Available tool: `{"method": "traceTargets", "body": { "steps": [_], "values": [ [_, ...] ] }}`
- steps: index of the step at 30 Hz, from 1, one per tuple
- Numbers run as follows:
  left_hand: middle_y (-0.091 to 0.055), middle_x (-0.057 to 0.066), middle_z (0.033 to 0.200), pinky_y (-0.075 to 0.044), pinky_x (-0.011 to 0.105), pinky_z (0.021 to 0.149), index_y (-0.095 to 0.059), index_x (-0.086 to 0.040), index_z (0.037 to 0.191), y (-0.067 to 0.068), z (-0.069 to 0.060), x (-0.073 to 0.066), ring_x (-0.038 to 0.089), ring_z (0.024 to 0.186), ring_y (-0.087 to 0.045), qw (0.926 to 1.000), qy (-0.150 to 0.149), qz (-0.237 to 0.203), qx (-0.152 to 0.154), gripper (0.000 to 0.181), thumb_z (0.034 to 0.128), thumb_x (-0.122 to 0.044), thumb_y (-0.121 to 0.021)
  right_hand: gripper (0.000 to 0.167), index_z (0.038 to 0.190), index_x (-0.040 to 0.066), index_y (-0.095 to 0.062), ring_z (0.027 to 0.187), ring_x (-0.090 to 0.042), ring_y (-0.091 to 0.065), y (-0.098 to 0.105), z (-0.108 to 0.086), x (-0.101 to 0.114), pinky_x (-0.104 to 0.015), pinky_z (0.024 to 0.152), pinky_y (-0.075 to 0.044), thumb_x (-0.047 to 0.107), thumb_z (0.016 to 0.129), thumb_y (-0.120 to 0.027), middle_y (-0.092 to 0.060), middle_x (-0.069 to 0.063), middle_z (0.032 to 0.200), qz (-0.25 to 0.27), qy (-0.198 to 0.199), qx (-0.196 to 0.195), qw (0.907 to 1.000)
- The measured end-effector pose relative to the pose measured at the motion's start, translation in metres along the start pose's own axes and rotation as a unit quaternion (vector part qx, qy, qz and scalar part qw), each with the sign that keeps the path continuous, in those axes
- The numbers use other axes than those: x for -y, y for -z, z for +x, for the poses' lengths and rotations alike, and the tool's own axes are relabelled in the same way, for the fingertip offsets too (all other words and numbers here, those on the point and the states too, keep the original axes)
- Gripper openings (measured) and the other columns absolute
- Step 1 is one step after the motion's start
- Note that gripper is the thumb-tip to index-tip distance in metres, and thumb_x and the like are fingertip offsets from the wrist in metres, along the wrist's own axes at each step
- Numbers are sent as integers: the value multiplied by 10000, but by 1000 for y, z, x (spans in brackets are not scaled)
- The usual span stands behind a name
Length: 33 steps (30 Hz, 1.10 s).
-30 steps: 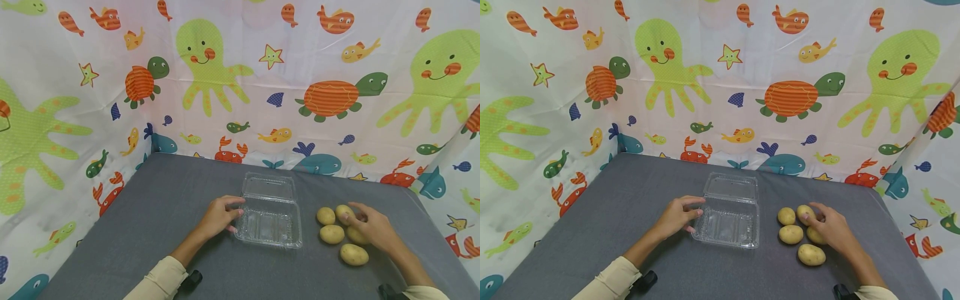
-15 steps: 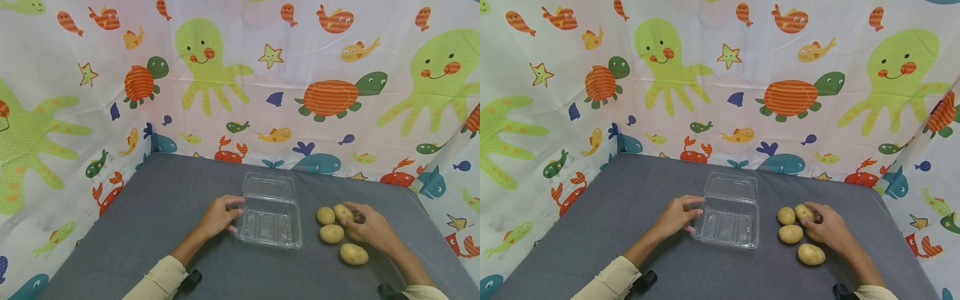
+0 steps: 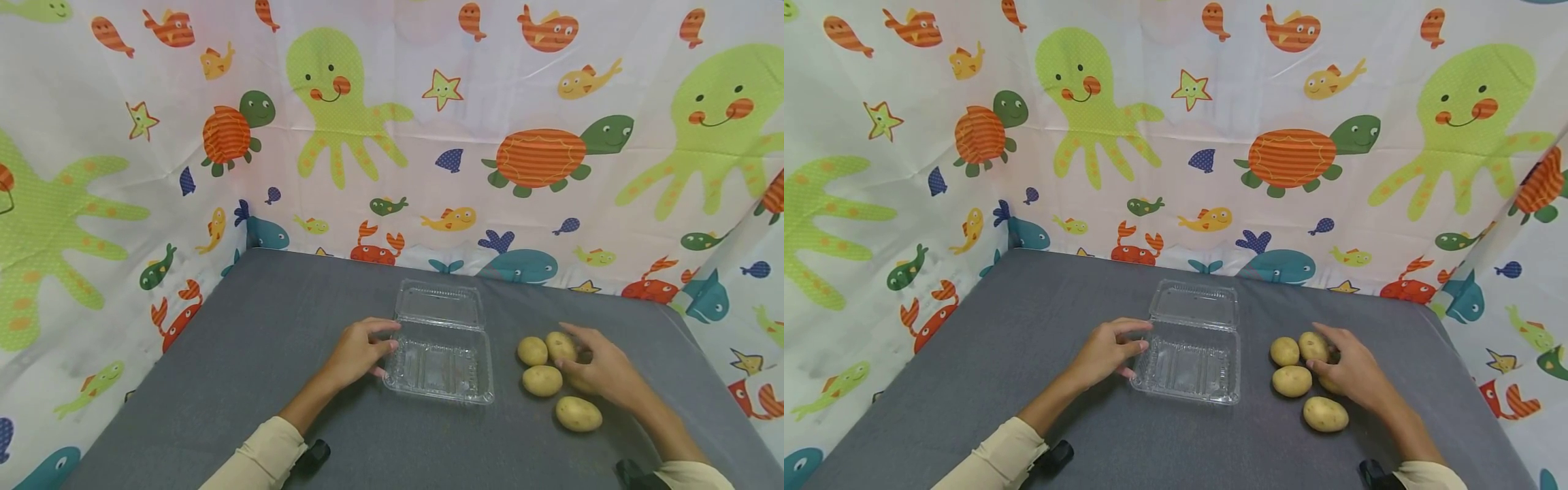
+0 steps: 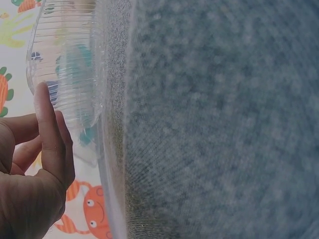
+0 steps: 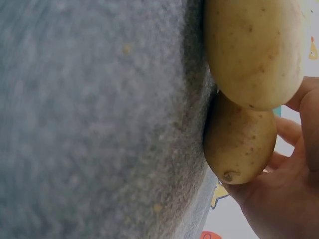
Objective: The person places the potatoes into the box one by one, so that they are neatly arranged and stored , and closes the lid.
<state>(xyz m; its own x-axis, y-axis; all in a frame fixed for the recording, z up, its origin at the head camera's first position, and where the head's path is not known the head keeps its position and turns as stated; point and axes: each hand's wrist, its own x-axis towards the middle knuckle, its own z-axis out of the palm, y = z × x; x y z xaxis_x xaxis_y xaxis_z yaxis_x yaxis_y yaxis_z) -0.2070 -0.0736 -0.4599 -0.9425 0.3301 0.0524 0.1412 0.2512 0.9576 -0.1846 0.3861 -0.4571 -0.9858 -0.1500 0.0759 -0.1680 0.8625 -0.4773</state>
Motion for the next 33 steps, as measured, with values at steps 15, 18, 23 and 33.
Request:
{"method": "traceTargets", "body": {
  "steps": [15, 18, 23, 33],
  "values": [
    [-611, 139, 1443, -667, 355, 566, -702, -37, 1376, 0, -1, 0, 344, 916, -761, 10000, 21, 34, -24, 365, 1013, -63, -717, 697, 1431, 24, -595, 1141, -497, -678, -1, 0, 2, -637, 829, -592, 404, 910, -860, -627, -336, 1362, 54, -227, -49, 9997],
    [-613, 138, 1437, -669, 360, 570, -701, -41, 1378, 0, -1, 1, 341, 923, -762, 10000, 50, -1, -24, 364, 1015, -68, -716, 711, 1434, 23, -583, 1160, -510, -664, -1, 0, 1, -658, 839, -581, 425, 913, -853, -627, -346, 1355, 82, -292, -18, 9995],
    [-621, 133, 1421, -670, 365, 572, -703, -53, 1378, 0, 0, 2, 334, 915, -764, 9999, 88, -44, -54, 362, 1017, -80, -719, 720, 1445, 12, -568, 1167, -518, -653, -1, -1, 0, -658, 838, -573, 414, 918, -849, -641, -350, 1328, 123, -335, -9, 9994],
    [-641, 172, 1380, -667, 369, 562, -700, -37, 1376, 0, 0, 2, 352, 800, -772, 9999, 128, -88, -75, 374, 1007, -83, -734, 749, 1452, -3, -562, 1174, -540, -643, -2, 0, -1, -662, 833, -577, 453, 924, -834, -638, -366, 1327, 84, -410, -6, 9991]
  ]
}}
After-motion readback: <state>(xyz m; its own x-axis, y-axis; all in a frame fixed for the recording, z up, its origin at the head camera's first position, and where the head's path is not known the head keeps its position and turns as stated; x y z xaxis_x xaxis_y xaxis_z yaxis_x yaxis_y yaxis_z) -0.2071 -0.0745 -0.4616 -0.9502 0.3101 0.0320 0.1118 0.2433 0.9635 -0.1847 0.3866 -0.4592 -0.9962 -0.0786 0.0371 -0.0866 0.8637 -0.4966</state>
